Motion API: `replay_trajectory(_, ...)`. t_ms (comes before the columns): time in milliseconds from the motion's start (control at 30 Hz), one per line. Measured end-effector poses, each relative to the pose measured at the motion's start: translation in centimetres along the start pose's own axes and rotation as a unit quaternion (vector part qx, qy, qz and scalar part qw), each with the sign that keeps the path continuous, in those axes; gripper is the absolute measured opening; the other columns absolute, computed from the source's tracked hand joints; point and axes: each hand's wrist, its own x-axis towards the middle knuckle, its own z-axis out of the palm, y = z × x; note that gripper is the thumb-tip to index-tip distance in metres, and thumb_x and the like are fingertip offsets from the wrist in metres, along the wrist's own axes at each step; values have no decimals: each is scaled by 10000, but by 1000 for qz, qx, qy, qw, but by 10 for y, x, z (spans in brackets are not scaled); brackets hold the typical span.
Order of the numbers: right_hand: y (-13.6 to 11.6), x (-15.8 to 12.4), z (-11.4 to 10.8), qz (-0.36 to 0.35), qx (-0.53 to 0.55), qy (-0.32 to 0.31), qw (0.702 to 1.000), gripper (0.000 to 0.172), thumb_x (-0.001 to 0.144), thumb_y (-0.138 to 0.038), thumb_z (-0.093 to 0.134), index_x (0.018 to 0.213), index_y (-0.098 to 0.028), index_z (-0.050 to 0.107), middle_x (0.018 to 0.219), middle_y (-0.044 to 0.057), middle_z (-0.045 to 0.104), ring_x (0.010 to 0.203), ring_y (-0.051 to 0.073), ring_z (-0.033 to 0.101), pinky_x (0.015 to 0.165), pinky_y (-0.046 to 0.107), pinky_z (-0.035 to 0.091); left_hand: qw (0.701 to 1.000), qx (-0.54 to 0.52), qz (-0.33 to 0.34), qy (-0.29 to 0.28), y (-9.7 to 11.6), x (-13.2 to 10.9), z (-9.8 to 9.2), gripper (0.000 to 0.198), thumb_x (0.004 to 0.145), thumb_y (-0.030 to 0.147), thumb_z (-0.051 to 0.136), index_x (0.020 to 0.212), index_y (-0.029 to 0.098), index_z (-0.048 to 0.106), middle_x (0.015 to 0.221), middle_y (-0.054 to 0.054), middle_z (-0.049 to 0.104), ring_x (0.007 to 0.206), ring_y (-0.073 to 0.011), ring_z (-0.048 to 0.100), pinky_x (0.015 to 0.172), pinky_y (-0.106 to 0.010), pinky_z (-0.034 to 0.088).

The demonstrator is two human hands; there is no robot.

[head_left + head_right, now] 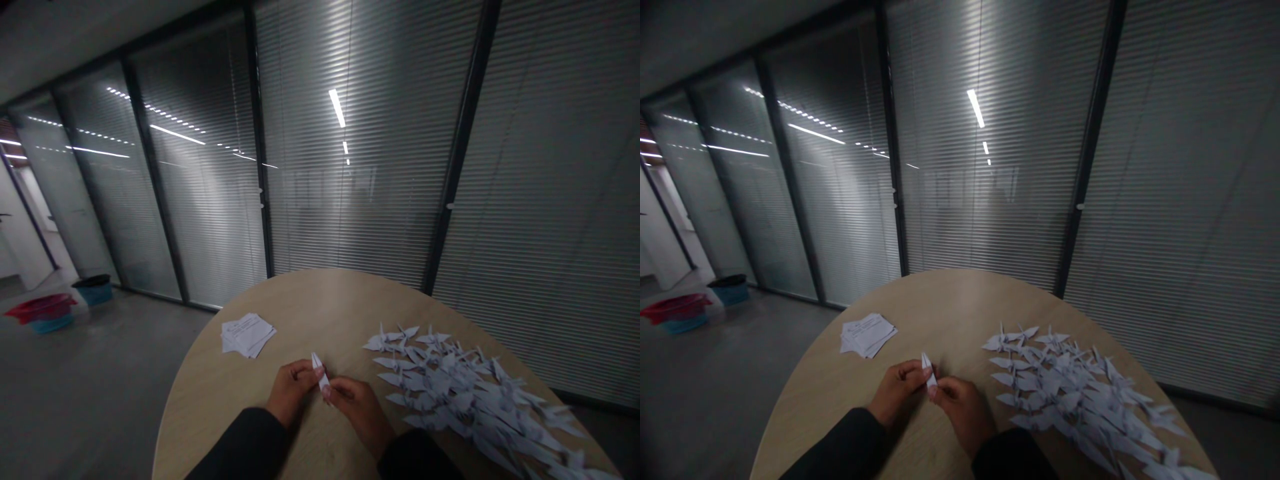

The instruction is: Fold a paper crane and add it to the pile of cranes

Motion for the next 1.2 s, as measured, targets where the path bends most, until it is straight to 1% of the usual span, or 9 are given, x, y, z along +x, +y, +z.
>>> replay_trajectory(100, 0, 0, 0, -11, -63, 23, 998, 448, 798, -522, 440, 802, -123, 645, 787, 75, 619, 780, 198, 564, 706, 284, 410, 1000, 1, -6, 13, -3, 1, -4, 510, 557, 539, 749, 702, 59, 659, 657, -68, 615, 597, -103, 525, 599, -208, 384)
replay_trajectory(167, 0, 0, -1, -33, -98, 44, 994, 390, 822, -456, 425, 839, -136, 647, 846, 78, 613, 821, 195, 563, 749, 293, 414, 999, 11, -8, 31, -4, 3, -7, 518, 570, 554, 734, 696, 59, 651, 637, -56, 593, 566, -86, 494, 566, -197, 360)
replay_trajectory(267, -3, -3, -4, -75, -134, 66, 986, 218, 790, -277, 491, 894, -166, 648, 929, 62, 591, 895, 180, 549, 815, 288, 416, 999, 18, -16, 44, -5, 5, -8, 540, 554, 578, 729, 664, 60, 622, 567, -27, 537, 495, -62, 429, 503, -191, 313)
replay_trajectory(400, -10, -7, -5, -124, -176, 61, 975, 241, 721, -114, 536, 924, -186, 644, 980, 56, 541, 968, 174, 514, 888, 296, 398, 998, 2, -44, 52, -1, 4, -5, 587, 451, 599, 761, 623, 70, 576, 502, 1, 482, 443, -57, 397, 457, -195, 291)
replay_trajectory(600, -13, -10, -5, -181, -204, 28, 962, 285, 751, -77, 538, 978, -209, 648, 1037, 66, 511, 1017, 179, 484, 913, 313, 396, 997, 0, -75, 21, -1, 2, -3, 630, 422, 592, 775, 694, 60, 575, 541, -6, 508, 465, -66, 429, 469, -205, 352)
replay_trajectory(767, -11, -9, -8, -223, -256, 31, 940, 186, 750, -76, 617, 871, -202, 680, 1015, 60, 542, 993, 187, 495, 873, 321, 406, 996, 28, -79, 14, -6, 3, -6, 717, 416, 594, 777, 839, 46, 588, 608, -27, 558, 506, -89, 470, 499, -228, 397)
replay_trajectory(933, -8, -8, -9, -261, -319, 33, 911, 103, 731, -138, 694, 807, -204, 672, 937, 29, 589, 928, 182, 513, 831, 333, 391, 996, 65, -47, -23, -10, 5, -8, 655, 468, 606, 744, 773, 45, 596, 556, -7, 529, 455, -63, 412, 462, -210, 332)
replay_trajectory(1033, -8, -9, -8, -276, -340, 35, 898, 80, 733, -152, 697, 786, -201, 661, 921, 20, 593, 919, 179, 510, 815, 328, 381, 995, 76, -51, -33, -12, 5, -8, 612, 470, 588, 744, 725, 52, 597, 524, 4, 509, 445, -60, 391, 457, -208, 300)
replay_trajectory(1200, -11, -10, -9, -276, -347, 26, 896, 214, 664, -111, 744, 834, -211, 661, 950, 15, 590, 934, 180, 504, 820, 316, 373, 994, 84, -68, -25, -8, 2, -5, 570, 448, 579, 737, 658, 70, 590, 505, 6, 494, 454, -70, 379, 473, -220, 294)
